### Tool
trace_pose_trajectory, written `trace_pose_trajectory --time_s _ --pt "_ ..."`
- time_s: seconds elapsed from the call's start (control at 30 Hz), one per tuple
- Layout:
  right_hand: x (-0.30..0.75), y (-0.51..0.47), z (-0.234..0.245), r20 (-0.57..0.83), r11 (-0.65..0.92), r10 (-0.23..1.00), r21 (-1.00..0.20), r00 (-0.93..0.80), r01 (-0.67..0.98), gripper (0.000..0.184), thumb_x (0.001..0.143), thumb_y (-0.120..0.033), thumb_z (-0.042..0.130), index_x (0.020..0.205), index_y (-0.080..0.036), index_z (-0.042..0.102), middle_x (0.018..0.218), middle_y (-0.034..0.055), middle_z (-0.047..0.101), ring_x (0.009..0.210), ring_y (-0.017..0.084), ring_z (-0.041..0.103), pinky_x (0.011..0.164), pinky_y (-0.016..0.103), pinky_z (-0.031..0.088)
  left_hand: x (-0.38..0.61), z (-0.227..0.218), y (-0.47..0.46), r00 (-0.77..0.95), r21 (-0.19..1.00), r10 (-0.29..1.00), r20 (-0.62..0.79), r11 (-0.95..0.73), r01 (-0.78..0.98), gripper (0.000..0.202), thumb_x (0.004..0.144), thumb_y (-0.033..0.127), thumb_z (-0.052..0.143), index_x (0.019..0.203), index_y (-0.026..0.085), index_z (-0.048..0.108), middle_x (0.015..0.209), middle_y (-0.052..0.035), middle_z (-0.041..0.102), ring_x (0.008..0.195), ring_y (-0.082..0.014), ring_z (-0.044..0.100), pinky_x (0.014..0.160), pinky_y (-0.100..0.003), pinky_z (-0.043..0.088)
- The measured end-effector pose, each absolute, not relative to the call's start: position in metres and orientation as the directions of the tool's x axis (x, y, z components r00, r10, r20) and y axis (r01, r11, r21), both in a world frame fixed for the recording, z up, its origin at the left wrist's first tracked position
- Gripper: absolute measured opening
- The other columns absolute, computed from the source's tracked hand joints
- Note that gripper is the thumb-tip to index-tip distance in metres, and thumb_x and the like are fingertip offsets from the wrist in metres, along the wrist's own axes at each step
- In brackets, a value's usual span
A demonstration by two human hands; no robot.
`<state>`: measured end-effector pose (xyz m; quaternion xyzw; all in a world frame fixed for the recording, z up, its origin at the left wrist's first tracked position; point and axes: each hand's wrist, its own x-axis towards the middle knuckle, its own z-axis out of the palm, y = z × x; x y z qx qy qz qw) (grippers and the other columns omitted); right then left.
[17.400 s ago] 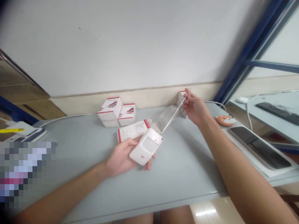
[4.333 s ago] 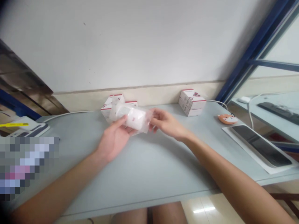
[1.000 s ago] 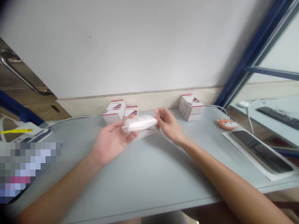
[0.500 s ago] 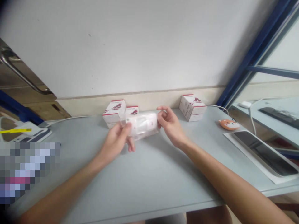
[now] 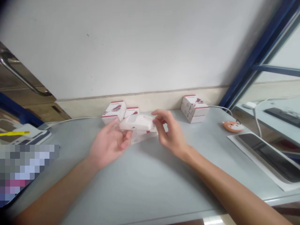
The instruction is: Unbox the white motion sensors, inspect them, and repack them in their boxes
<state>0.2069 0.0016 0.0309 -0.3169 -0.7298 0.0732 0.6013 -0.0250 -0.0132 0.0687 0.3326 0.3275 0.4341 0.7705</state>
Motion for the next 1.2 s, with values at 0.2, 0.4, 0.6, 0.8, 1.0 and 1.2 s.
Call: trace_pose_trajectory --time_s 0.2,0.4,0.6,0.8,1.0,1.2 --pt "0.206 0.001 0.03 0.815 0.803 0.561 -0.492 -0.147 0.337 0.032 0.101 -0.006 0.054 0.123 -0.03 0.057 0.099 0.0009 0.068 0.084 0.016 0.068 0.077 0.032 0.06 -0.021 0.061 -0.013 0.325 0.913 0.946 -0.016 0.146 -0.381 0.024 0.102 0.042 0.069 0.109 0.02 0.064 0.074 0.0009 0.062 0.06 -0.0107 0.056 0.059 -0.02 0.047" --pt "0.207 -0.011 0.037 0.819 0.886 0.449 -0.357 -0.357 0.295 0.034 0.1 -0.005 0.058 0.125 -0.029 0.058 0.099 0.0019 0.072 0.077 0.015 0.068 0.069 0.029 0.057 -0.018 0.057 -0.008 0.284 0.957 0.958 0.042 0.044 -0.288 0.043 0.104 0.061 0.057 0.098 0.019 0.065 0.077 -0.0004 0.059 0.063 -0.0115 0.047 0.06 -0.023 0.042" --pt "0.206 -0.018 0.042 0.703 0.844 0.534 -0.408 -0.469 0.348 0.061 0.091 -0.055 0.082 0.139 -0.029 0.054 0.099 0.0032 0.07 0.073 0.016 0.061 0.068 0.033 0.053 -0.021 0.053 -0.011 0.318 0.986 0.948 -0.016 0.068 -0.151 0.06 0.102 0.072 0.051 0.122 0.019 0.072 0.104 -0.0087 0.077 0.088 -0.0235 0.069 0.077 -0.032 0.052" --pt "0.2 -0.02 0.039 0.425 0.675 0.724 -0.598 -0.543 0.432 0.094 0.088 -0.07 0.077 0.164 -0.038 0.033 0.116 0.0063 0.073 0.069 0.016 0.066 0.062 0.031 0.053 -0.011 0.049 -0.021 0.33 0.948 0.939 -0.102 0.192 -0.254 0.064 0.103 0.069 0.053 0.144 0.022 0.065 0.125 -0.0102 0.078 0.113 -0.0291 0.073 0.093 -0.037 0.058" --pt "0.202 -0.016 0.027 0.485 0.618 0.778 -0.707 -0.4 0.344 0.096 0.082 -0.06 0.087 0.162 -0.039 0.04 0.109 0.0035 0.072 0.07 0.016 0.066 0.065 0.033 0.06 -0.008 0.038 -0.023 0.266 0.97 0.964 -0.028 0.091 -0.227 0.061 0.105 0.067 0.052 0.155 0.032 0.055 0.135 -0.0078 0.074 0.119 -0.0294 0.071 0.099 -0.042 0.058" --pt "0.201 -0.012 0.022 0.619 0.688 0.724 -0.675 -0.303 0.265 0.086 0.081 -0.051 0.091 0.157 -0.039 0.052 0.128 0.0063 0.072 0.076 0.017 0.069 0.072 0.037 0.067 -0.023 0.048 -0.013 0.272 0.746 0.846 0.458 -0.532 0.4 0.049 0.114 0.051 0.036 0.141 0.024 0.066 0.135 -0.0109 0.068 0.126 -0.0264 0.062 0.111 -0.041 0.049"
